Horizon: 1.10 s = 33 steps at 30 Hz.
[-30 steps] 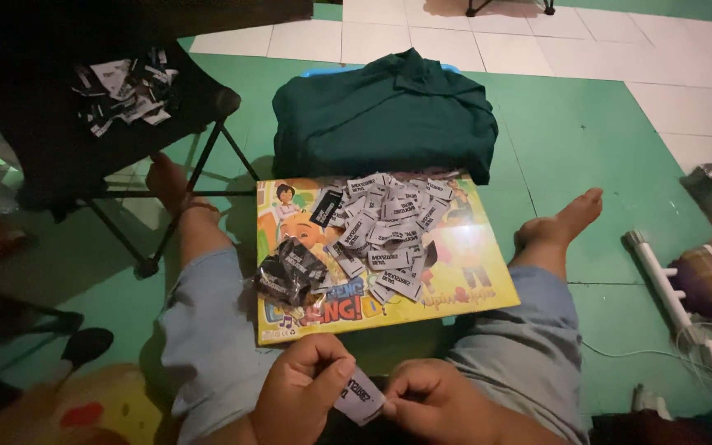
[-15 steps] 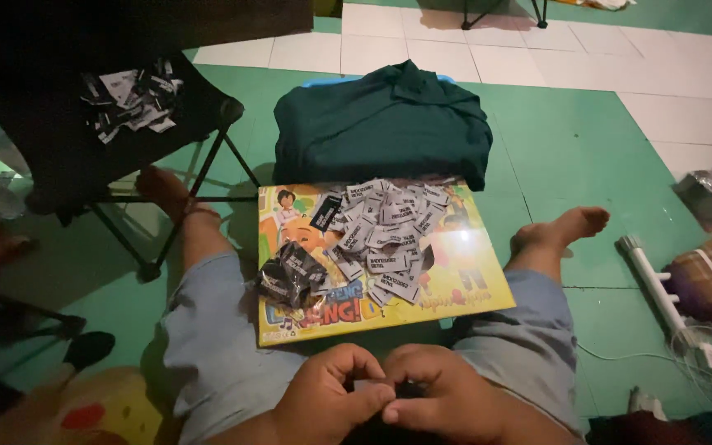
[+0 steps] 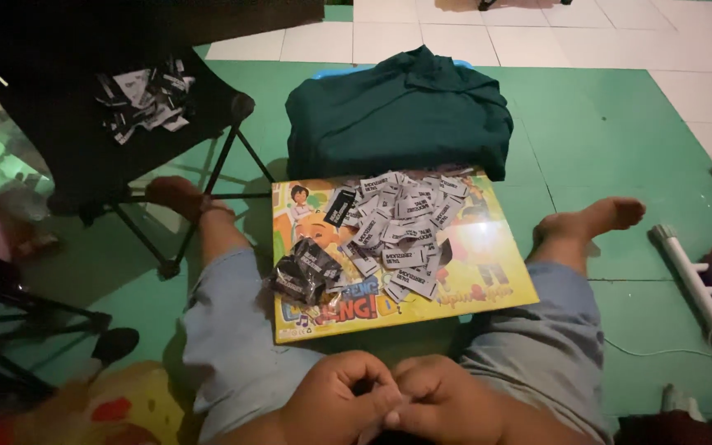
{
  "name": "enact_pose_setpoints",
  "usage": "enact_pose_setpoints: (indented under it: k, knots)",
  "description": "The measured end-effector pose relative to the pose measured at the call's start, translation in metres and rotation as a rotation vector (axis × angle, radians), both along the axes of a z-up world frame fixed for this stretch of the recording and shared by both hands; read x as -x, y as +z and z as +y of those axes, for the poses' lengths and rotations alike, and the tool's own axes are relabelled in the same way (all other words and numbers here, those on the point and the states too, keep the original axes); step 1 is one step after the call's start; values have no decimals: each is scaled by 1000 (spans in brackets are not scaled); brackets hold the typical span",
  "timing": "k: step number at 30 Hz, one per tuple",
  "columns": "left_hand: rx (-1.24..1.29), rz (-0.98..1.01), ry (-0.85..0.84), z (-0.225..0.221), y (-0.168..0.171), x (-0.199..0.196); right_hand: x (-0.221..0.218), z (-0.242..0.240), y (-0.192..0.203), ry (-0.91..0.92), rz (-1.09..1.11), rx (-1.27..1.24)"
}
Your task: The person cuts small printed labels with scissors and then sorts them on a board while sitting on the floor.
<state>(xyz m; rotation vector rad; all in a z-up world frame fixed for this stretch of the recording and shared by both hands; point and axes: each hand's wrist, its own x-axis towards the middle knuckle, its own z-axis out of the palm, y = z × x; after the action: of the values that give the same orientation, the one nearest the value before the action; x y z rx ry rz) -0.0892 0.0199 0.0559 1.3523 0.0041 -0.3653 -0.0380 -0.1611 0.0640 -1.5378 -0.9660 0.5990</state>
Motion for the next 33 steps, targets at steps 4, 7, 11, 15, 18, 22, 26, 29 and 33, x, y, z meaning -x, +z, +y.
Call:
enact_pose_setpoints:
  k: [4,7,11,15,18,22,26,29,33]
  knots:
    - [-77,-57,-67,1,-18,0,-2,-2,-6,36,-75,9]
    - [-102,-62,-10,3,-24,-3,-4,-2,-2,-14,-138,-4]
    - [-254,-215,71,7,-10,-2,-6,4,10,-33,-147,-90]
    - [-366,-268,121,7,29,1,-15,3,50,27,-210,-174]
    - [-483,-455,13,3,68,0,-19,-8,87,135,-299,-228]
    - [-484,-371,-96,-14,115,8,-11,-29,129,200,-437,-243]
    - [-259,-297,-257,-19,127,3,-13,-40,136,262,-446,-303]
    - [-114,174,114,-27,119,12,-13,-38,163,158,-530,-235]
    - [119,-270,82,-27,122,23,-2,-22,168,-47,-459,-242]
